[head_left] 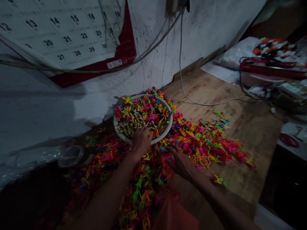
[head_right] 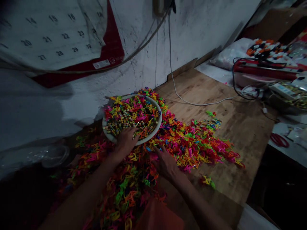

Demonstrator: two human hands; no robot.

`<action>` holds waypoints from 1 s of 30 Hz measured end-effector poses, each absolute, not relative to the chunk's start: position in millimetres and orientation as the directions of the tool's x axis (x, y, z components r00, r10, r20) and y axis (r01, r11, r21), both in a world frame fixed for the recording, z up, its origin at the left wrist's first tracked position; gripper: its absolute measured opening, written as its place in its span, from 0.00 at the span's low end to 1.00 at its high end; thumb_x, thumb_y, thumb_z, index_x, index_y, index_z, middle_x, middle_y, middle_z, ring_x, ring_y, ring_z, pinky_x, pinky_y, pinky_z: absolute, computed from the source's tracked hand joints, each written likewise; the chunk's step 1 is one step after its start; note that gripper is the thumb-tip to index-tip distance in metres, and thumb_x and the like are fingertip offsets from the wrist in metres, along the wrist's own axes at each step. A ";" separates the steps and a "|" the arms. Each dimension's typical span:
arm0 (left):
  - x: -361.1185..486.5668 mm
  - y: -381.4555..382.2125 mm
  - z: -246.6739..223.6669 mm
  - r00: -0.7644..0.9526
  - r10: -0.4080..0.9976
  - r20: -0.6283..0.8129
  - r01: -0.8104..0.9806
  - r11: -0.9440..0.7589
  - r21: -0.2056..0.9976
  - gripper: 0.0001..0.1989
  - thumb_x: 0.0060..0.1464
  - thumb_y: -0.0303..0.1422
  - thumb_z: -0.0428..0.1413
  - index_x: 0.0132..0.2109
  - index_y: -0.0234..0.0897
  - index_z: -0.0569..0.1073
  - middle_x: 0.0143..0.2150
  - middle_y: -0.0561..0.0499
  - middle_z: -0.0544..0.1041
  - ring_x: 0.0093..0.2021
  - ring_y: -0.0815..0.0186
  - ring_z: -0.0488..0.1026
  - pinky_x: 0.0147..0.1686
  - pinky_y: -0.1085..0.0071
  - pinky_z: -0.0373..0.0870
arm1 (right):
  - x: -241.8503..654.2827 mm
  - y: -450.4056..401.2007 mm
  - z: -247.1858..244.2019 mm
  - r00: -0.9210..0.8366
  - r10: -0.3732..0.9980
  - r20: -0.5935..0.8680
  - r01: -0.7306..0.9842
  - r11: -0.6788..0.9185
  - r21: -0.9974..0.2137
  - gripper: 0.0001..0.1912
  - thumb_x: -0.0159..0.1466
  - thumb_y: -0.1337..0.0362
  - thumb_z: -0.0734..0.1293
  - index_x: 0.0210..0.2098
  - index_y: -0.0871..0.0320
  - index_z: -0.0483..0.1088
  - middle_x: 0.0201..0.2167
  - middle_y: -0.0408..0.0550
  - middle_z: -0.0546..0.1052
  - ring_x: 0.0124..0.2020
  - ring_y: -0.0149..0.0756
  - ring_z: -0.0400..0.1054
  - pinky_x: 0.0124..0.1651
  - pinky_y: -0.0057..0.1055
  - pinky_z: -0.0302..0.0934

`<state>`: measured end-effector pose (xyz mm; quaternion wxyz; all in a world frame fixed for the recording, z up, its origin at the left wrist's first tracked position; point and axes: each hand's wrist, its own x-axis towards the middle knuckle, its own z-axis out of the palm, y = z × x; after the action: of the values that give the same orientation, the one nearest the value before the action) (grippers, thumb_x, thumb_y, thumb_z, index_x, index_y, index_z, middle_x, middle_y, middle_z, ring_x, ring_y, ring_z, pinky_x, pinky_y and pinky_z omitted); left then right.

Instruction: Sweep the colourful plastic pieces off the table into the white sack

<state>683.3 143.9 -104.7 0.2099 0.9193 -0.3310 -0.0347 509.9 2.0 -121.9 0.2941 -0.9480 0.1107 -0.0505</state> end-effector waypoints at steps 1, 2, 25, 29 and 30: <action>688.4 134.0 -107.1 0.774 -0.633 0.016 -0.595 -0.718 0.361 0.15 0.55 0.32 0.56 0.50 0.34 0.74 0.52 0.42 0.74 0.55 0.51 0.66 0.54 0.57 0.64 | 507.5 -2.2 -123.7 0.972 -0.235 -0.008 -0.211 -0.856 -0.472 0.21 0.64 0.61 0.63 0.56 0.57 0.65 0.56 0.59 0.67 0.43 0.43 0.70 0.37 0.34 0.65; 692.0 125.0 -110.0 0.778 -0.628 -0.030 -0.585 -0.740 0.331 0.16 0.53 0.33 0.58 0.49 0.35 0.74 0.51 0.41 0.73 0.55 0.49 0.66 0.52 0.57 0.65 | 508.7 -6.9 -123.9 0.965 -0.260 -0.018 -0.246 -0.884 -0.397 0.20 0.64 0.60 0.62 0.55 0.57 0.66 0.56 0.59 0.66 0.43 0.43 0.71 0.35 0.33 0.64; 562.7 285.7 -192.9 0.801 -0.528 0.281 -0.557 -0.830 0.030 0.21 0.50 0.41 0.55 0.52 0.51 0.76 0.57 0.47 0.72 0.64 0.36 0.52 0.57 0.34 0.53 | 705.2 -12.3 -116.5 0.961 0.031 0.275 0.077 -0.985 -0.156 0.23 0.68 0.62 0.59 0.62 0.51 0.62 0.49 0.56 0.69 0.50 0.44 0.62 0.61 0.48 0.46; 562.3 273.5 -190.0 0.843 -0.459 0.279 -0.488 -0.872 0.040 0.20 0.44 0.37 0.57 0.48 0.51 0.79 0.53 0.48 0.75 0.62 0.36 0.58 0.58 0.33 0.51 | 656.3 -16.6 -87.7 0.876 -0.036 0.482 0.109 -0.957 -0.269 0.20 0.69 0.61 0.58 0.59 0.53 0.65 0.46 0.55 0.70 0.47 0.41 0.64 0.51 0.37 0.59; 562.1 272.9 -190.6 0.846 -0.449 0.287 -0.478 -0.878 0.038 0.20 0.42 0.36 0.57 0.46 0.50 0.80 0.52 0.48 0.76 0.60 0.35 0.60 0.59 0.34 0.51 | 641.2 -18.9 -82.5 0.869 -0.066 0.490 0.086 -0.956 -0.282 0.20 0.69 0.60 0.59 0.59 0.53 0.64 0.45 0.55 0.71 0.46 0.41 0.64 0.49 0.37 0.60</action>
<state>562.1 272.9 -190.6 0.0539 0.9593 -0.2415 0.1362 641.2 -18.9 -82.5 0.1488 -0.9552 -0.0051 -0.2557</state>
